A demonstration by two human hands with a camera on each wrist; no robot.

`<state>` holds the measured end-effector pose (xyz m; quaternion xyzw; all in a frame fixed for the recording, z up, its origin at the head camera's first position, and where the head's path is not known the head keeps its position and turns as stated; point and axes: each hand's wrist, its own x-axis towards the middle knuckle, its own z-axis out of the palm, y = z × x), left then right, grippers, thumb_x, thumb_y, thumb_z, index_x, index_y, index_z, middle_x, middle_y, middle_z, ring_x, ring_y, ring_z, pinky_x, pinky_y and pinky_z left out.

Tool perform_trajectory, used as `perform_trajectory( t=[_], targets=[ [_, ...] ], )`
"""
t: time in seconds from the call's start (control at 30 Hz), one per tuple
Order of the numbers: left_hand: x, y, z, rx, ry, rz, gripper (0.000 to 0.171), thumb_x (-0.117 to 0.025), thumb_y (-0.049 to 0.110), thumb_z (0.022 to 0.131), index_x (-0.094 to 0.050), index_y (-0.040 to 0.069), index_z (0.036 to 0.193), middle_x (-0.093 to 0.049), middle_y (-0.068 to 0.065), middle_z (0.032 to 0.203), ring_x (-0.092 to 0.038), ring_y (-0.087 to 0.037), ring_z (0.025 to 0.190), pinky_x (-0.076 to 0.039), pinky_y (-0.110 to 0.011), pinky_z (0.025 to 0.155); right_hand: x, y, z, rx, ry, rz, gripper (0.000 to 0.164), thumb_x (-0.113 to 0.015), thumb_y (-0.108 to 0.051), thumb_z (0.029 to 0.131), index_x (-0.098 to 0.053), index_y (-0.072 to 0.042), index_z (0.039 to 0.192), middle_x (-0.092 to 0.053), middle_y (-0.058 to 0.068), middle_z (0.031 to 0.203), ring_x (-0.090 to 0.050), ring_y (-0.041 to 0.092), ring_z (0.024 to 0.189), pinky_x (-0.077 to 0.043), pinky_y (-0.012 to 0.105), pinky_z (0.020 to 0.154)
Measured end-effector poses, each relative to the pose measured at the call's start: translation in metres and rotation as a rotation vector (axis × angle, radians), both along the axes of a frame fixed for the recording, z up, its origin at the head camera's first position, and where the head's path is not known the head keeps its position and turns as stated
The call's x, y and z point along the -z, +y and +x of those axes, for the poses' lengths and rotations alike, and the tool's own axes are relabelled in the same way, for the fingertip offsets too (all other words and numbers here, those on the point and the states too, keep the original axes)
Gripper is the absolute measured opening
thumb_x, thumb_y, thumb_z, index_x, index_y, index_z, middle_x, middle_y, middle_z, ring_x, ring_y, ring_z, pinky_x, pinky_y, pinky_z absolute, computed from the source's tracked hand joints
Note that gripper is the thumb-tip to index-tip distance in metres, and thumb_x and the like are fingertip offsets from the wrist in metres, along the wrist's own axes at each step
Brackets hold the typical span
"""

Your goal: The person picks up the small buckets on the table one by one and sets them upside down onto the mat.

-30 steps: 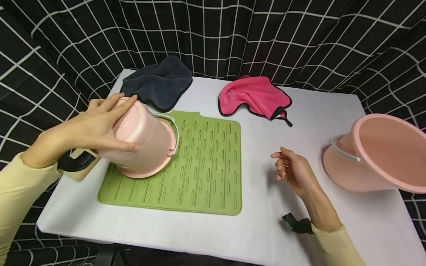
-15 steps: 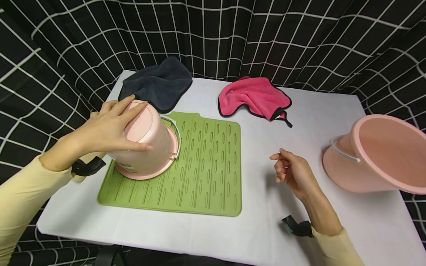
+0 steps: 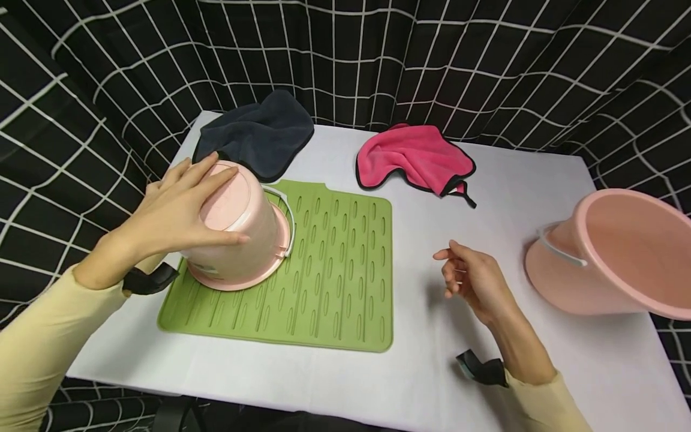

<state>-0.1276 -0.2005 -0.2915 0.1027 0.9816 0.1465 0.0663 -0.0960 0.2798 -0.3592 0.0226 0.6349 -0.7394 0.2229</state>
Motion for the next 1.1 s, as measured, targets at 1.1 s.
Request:
perform_trajectory(
  t=[1.1],
  targets=[
    [0.016, -0.039, 0.04, -0.188, 0.264, 0.247, 0.09, -0.08, 0.055, 0.079, -0.047, 0.021, 0.156, -0.033, -0.011, 0.17, -0.02, -0.046, 0.158, -0.017, -0.078, 0.116, -0.018, 0.093, 0.015, 0.057, 0.119, 0.043, 0.054, -0.026, -0.018, 0.114, -0.079, -0.01, 0.108, -0.073, 0.0, 0.071, -0.062, 0.01, 0.053, -0.057, 0.028, 0.053]
  ],
)
